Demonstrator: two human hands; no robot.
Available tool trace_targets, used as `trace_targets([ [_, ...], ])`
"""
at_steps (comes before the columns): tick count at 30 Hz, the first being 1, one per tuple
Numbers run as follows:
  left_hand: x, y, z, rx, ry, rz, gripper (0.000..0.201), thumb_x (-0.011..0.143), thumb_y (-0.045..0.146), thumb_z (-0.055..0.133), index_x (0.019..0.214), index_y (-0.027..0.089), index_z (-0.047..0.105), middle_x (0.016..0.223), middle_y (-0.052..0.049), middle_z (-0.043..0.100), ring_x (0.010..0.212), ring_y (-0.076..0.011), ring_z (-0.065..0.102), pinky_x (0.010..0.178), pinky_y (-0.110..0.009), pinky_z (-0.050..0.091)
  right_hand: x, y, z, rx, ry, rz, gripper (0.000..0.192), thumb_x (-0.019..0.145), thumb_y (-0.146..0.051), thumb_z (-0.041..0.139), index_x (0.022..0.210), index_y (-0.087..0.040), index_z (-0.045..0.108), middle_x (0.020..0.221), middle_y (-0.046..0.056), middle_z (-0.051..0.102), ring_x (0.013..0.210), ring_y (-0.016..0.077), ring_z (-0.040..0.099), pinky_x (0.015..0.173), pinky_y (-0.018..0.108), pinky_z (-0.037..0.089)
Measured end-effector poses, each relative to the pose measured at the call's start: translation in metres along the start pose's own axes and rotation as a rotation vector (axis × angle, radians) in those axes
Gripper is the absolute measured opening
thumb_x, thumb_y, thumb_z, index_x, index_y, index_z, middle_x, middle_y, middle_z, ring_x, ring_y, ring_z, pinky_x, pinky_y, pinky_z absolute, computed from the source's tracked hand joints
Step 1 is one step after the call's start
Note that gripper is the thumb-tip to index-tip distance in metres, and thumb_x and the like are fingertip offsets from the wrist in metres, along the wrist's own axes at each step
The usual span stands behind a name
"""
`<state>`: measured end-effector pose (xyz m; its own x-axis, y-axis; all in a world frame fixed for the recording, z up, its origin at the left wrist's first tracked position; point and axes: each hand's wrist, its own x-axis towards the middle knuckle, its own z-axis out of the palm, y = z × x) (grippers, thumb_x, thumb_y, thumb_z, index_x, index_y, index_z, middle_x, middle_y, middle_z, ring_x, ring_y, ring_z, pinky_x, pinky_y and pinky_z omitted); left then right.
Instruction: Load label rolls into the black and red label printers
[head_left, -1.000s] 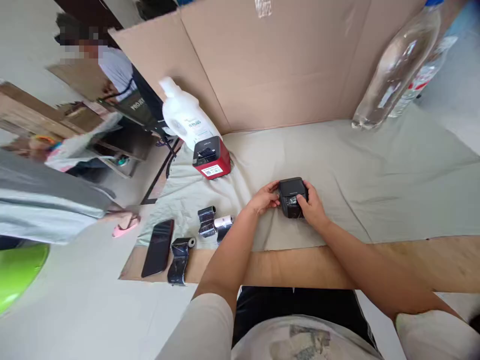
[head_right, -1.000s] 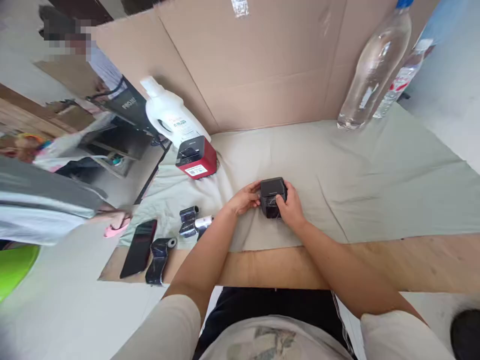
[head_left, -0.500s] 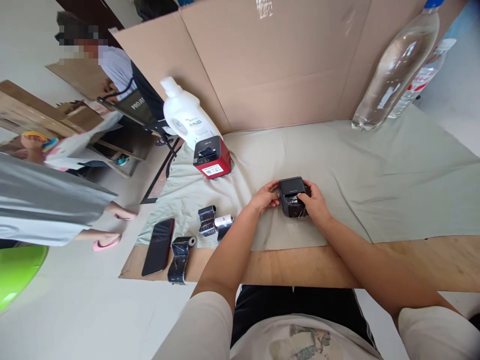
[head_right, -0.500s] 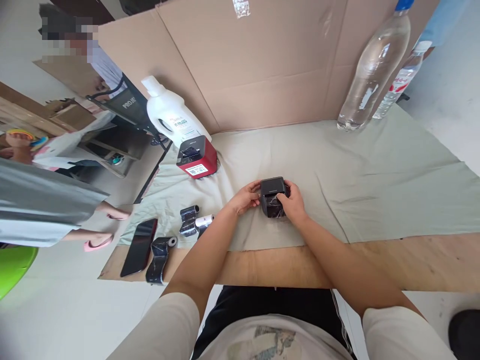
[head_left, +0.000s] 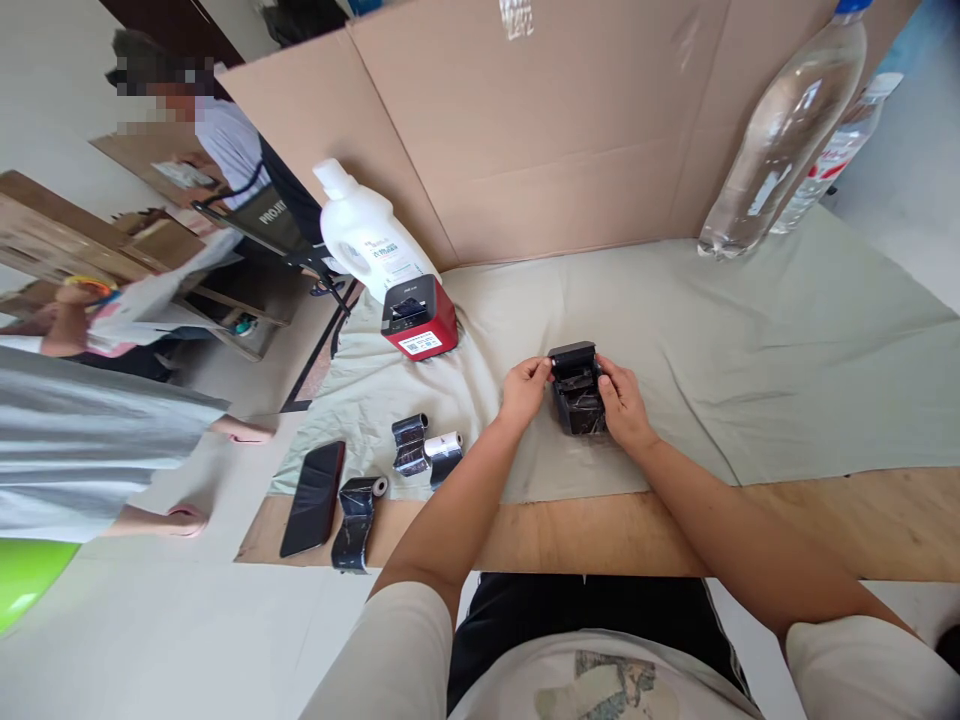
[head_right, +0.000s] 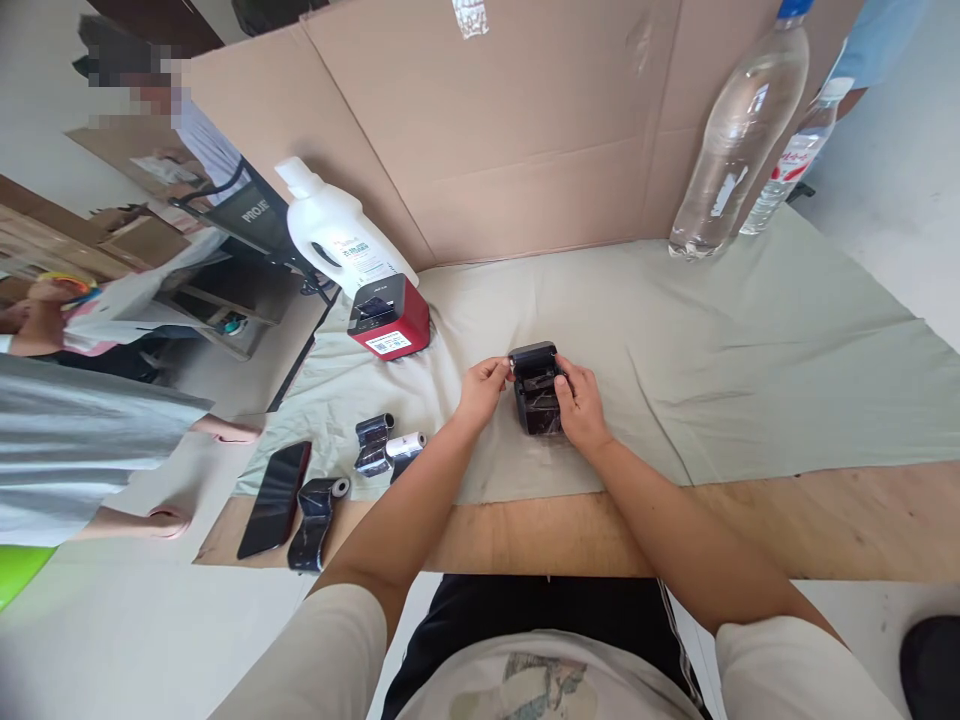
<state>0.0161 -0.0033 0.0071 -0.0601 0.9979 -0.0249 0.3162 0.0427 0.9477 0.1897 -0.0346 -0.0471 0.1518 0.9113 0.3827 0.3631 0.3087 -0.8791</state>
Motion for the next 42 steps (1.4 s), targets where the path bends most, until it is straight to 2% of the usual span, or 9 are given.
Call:
trace_targets([
  [4,-0.003,0.004,0.009,-0.022,0.042,0.059,0.031,0.093,0.024,0.047,0.119,0.018,0.062,0.101,-0.006,0.073,0.076,-0.0136,0.062,0.075,-0.028,0.051,0.0,0.0,-0.001,0.006,0.013,-0.001,0.056,0.097,-0.063,0.033,0.124,-0.023,0.062,0.119,0.012,0.066,0.115,0.0256,0.058,0.105,0.051,0.046],
  [7,-0.007,0.013,0.011,0.251,0.063,0.161,0.023,0.088,0.018,0.054,0.109,0.018,0.065,0.1,-0.008,0.072,0.09,-0.0188,0.064,0.088,-0.033,0.05,0.0,0.002,0.0,-0.002,0.034,0.013,0.057,0.096,-0.064,0.034,0.117,-0.021,0.064,0.113,0.013,0.067,0.111,0.0255,0.059,0.102,0.05,0.047],
  [11,-0.004,0.032,0.007,0.588,-0.022,0.168,0.017,0.087,0.017,0.058,0.099,0.02,0.069,0.099,-0.008,0.073,0.109,-0.0255,0.059,0.095,-0.037,0.047,0.0,0.003,0.001,0.006,0.051,0.028,0.058,0.095,-0.066,0.034,0.114,-0.02,0.063,0.112,0.013,0.067,0.11,0.0254,0.06,0.101,0.05,0.047],
  [15,-0.001,0.04,0.007,0.617,-0.098,0.113,0.028,0.096,0.034,0.049,0.11,0.023,0.07,0.109,-0.008,0.072,0.118,-0.0291,0.051,0.102,-0.043,0.04,0.0,0.002,0.0,0.009,0.05,0.041,0.06,0.094,-0.069,0.033,0.113,-0.021,0.063,0.113,0.012,0.067,0.111,0.0255,0.059,0.102,0.05,0.047],
  [19,-0.006,0.036,0.016,0.574,-0.07,0.162,0.031,0.094,0.027,0.05,0.119,0.026,0.067,0.127,-0.008,0.066,0.122,-0.0327,0.042,0.105,-0.05,0.031,0.0,-0.001,0.0,0.007,0.026,0.047,0.059,0.095,-0.067,0.033,0.115,-0.021,0.063,0.115,0.012,0.066,0.113,0.0253,0.058,0.105,0.049,0.045],
  [23,-0.006,0.034,0.023,0.71,-0.098,0.219,0.022,0.086,0.02,0.057,0.101,0.023,0.073,0.115,-0.012,0.067,0.118,-0.0355,0.041,0.103,-0.053,0.028,0.0,-0.001,-0.001,0.011,0.019,0.048,0.058,0.094,-0.068,0.032,0.115,-0.022,0.063,0.116,0.011,0.066,0.114,0.0259,0.058,0.106,0.051,0.044],
  [32,0.023,0.053,0.035,1.031,-0.421,0.145,0.012,0.073,0.028,0.072,0.072,0.016,0.071,0.103,-0.018,0.063,0.112,-0.0398,0.044,0.097,-0.053,0.031,0.0,0.001,-0.001,-0.002,0.012,0.057,0.059,0.094,-0.069,0.032,0.115,-0.022,0.063,0.114,0.012,0.066,0.112,0.0255,0.059,0.103,0.05,0.047],
  [37,0.023,0.054,0.037,1.022,-0.371,0.153,0.005,0.068,0.018,0.073,0.07,0.015,0.069,0.102,-0.019,0.064,0.111,-0.0385,0.047,0.097,-0.051,0.035,0.0,0.0,-0.001,0.005,0.022,0.066,0.062,0.093,-0.07,0.032,0.113,-0.021,0.063,0.113,0.013,0.066,0.112,0.0257,0.059,0.103,0.05,0.047],
  [42,0.023,0.05,0.028,0.764,-0.278,0.186,0.017,0.06,0.017,0.078,0.074,0.019,0.069,0.093,-0.011,0.068,0.105,-0.0332,0.054,0.098,-0.047,0.04,0.001,0.002,-0.003,0.021,0.012,0.066,0.06,0.093,-0.07,0.034,0.113,-0.022,0.064,0.114,0.011,0.066,0.112,0.0258,0.059,0.104,0.05,0.046],
])
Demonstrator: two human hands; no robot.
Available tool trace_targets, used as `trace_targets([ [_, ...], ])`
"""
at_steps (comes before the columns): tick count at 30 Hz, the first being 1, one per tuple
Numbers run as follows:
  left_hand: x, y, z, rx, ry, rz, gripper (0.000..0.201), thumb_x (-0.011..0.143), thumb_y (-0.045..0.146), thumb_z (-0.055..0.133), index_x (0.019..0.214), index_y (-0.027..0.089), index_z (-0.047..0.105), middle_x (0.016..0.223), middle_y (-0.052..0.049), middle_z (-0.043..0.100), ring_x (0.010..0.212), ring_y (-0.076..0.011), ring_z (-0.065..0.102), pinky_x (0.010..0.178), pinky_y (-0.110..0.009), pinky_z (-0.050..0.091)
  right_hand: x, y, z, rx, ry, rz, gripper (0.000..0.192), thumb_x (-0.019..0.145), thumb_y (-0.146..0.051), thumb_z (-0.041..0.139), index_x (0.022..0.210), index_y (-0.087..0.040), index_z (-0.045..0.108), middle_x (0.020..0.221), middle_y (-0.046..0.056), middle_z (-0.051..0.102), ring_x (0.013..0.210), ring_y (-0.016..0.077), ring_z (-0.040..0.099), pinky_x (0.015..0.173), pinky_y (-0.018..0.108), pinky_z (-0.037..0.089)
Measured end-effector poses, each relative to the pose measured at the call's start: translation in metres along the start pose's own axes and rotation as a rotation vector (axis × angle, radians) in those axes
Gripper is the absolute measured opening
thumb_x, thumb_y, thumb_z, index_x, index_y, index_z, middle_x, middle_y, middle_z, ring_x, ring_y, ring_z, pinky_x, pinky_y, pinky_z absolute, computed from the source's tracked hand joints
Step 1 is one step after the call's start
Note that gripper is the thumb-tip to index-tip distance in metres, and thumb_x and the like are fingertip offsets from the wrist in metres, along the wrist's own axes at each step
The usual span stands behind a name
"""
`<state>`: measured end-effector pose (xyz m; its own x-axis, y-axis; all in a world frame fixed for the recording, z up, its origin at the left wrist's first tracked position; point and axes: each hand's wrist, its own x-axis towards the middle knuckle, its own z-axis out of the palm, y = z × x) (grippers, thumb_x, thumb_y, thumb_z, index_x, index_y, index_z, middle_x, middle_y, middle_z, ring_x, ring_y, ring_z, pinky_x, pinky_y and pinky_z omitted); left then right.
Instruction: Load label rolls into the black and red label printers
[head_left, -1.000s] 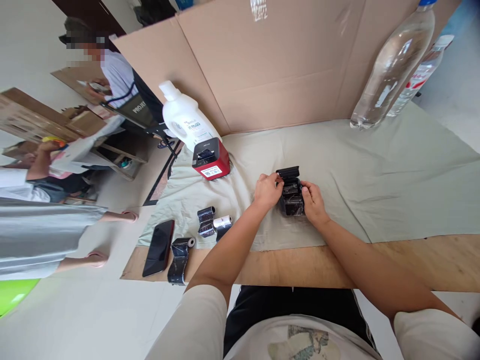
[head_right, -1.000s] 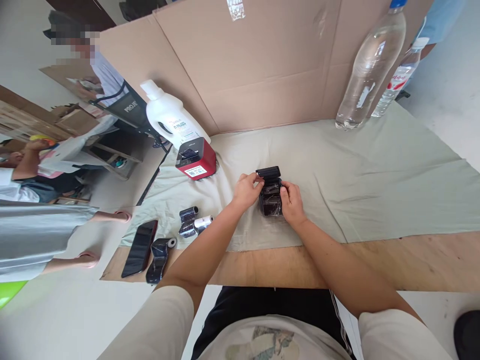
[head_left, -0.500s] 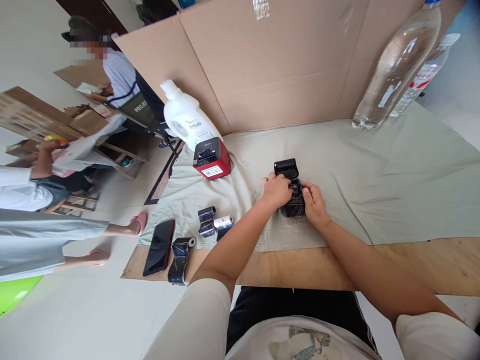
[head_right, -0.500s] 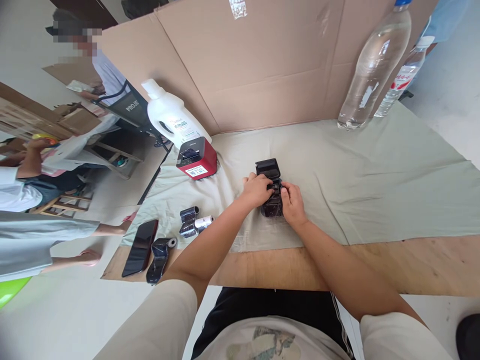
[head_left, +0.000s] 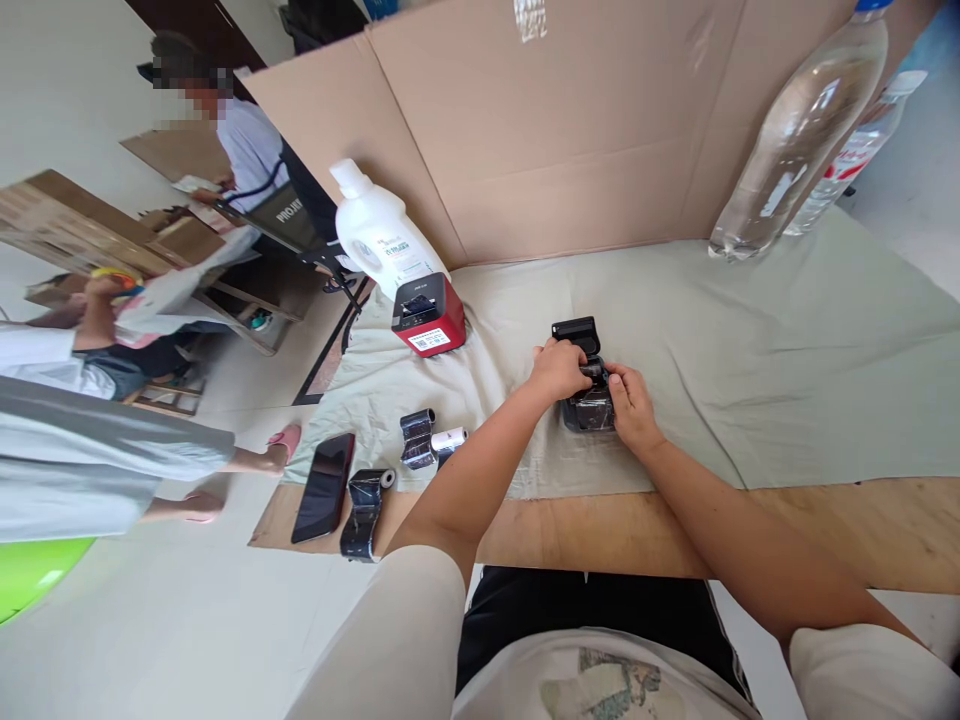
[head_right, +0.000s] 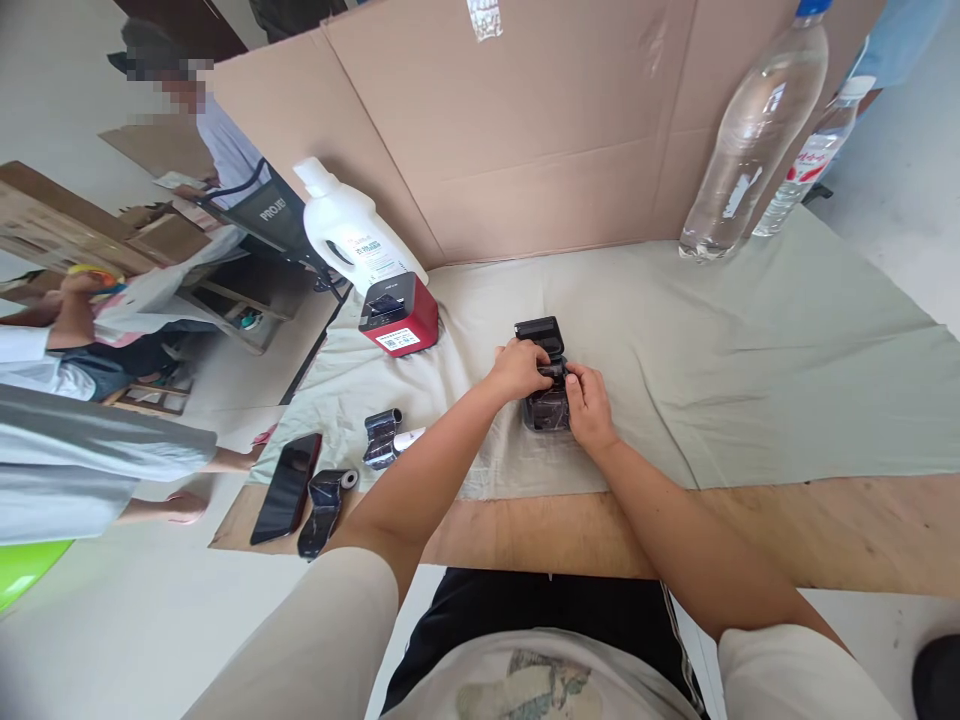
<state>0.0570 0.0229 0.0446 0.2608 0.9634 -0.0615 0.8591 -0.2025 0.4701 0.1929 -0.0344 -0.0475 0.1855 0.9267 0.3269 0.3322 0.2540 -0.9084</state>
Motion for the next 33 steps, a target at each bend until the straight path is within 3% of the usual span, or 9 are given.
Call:
trace_targets([
  [4,-0.012,-0.018,-0.01,-0.451,0.013,0.024,0.026,0.064,0.016,0.074,0.089,0.018,0.068,0.093,-0.006,0.07,0.09,-0.0211,0.063,0.09,-0.037,0.048,0.0,0.002,-0.001,0.006,0.008,-0.007,0.059,0.093,-0.069,0.035,0.113,-0.022,0.064,0.113,0.011,0.066,0.111,0.0256,0.06,0.103,0.05,0.046],
  [6,-0.025,-0.037,-0.024,-0.669,-0.064,0.055,0.028,0.066,0.021,0.074,0.094,0.016,0.068,0.097,-0.006,0.071,0.09,-0.018,0.065,0.088,-0.034,0.05,0.0,0.003,-0.001,0.003,0.014,-0.007,0.057,0.094,-0.068,0.035,0.112,-0.022,0.064,0.112,0.011,0.067,0.11,0.0252,0.06,0.103,0.05,0.046],
  [8,-0.041,-0.063,-0.046,-0.733,-0.19,0.047,0.035,0.064,0.027,0.078,0.095,0.015,0.069,0.099,-0.008,0.073,0.092,-0.0192,0.066,0.089,-0.034,0.05,0.0,0.004,0.0,-0.001,0.013,-0.006,0.056,0.094,-0.067,0.035,0.112,-0.023,0.064,0.111,0.011,0.067,0.109,0.025,0.06,0.102,0.05,0.046],
  [11,-0.063,-0.11,-0.085,-0.54,-0.324,-0.094,0.041,0.056,0.035,0.082,0.092,0.017,0.071,0.098,-0.008,0.074,0.094,-0.0231,0.067,0.088,-0.034,0.051,-0.001,0.003,0.001,-0.005,0.014,-0.001,0.056,0.093,-0.067,0.036,0.112,-0.023,0.064,0.111,0.011,0.066,0.109,0.025,0.06,0.102,0.05,0.046],
  [14,-0.08,-0.151,-0.113,-0.277,-0.333,-0.253,0.042,0.055,0.038,0.078,0.092,0.019,0.071,0.095,-0.006,0.075,0.094,-0.026,0.067,0.087,-0.034,0.051,-0.001,0.002,0.001,-0.009,0.022,0.009,0.056,0.093,-0.068,0.037,0.111,-0.022,0.063,0.111,0.012,0.065,0.109,0.0252,0.06,0.101,0.05,0.047],
  [16,-0.088,-0.169,-0.12,-0.151,-0.304,-0.321,0.04,0.055,0.038,0.075,0.09,0.02,0.07,0.096,-0.006,0.075,0.095,-0.0276,0.068,0.087,-0.034,0.051,-0.001,0.002,0.001,-0.008,0.027,0.018,0.056,0.092,-0.069,0.038,0.111,-0.022,0.063,0.111,0.012,0.065,0.108,0.0254,0.06,0.101,0.05,0.047],
  [24,-0.112,-0.192,-0.123,-0.027,-0.081,-0.384,0.042,0.062,0.042,0.064,0.097,0.02,0.069,0.11,-0.007,0.071,0.106,-0.027,0.063,0.092,-0.031,0.049,0.0,0.004,0.001,-0.015,0.02,0.017,0.058,0.09,-0.071,0.039,0.112,-0.023,0.063,0.111,0.011,0.065,0.106,0.025,0.06,0.099,0.049,0.048],
  [29,-0.125,-0.206,-0.124,0.129,-0.299,-0.371,0.052,0.052,0.024,0.056,0.102,0.02,0.065,0.091,-0.003,0.07,0.089,-0.0258,0.064,0.08,-0.031,0.05,0.0,0.005,0.002,-0.011,0.021,0.015,0.061,0.09,-0.073,0.037,0.112,-0.022,0.063,0.11,0.012,0.065,0.105,0.025,0.061,0.097,0.049,0.049],
  [33,-0.127,-0.207,-0.119,0.341,-0.301,-0.411,0.047,0.051,0.022,0.056,0.097,0.02,0.065,0.097,-0.007,0.07,0.091,-0.0283,0.065,0.076,-0.031,0.048,0.001,0.004,0.002,-0.002,0.016,0.019,0.063,0.089,-0.074,0.037,0.111,-0.022,0.063,0.111,0.012,0.065,0.105,0.0254,0.061,0.097,0.049,0.05],
])
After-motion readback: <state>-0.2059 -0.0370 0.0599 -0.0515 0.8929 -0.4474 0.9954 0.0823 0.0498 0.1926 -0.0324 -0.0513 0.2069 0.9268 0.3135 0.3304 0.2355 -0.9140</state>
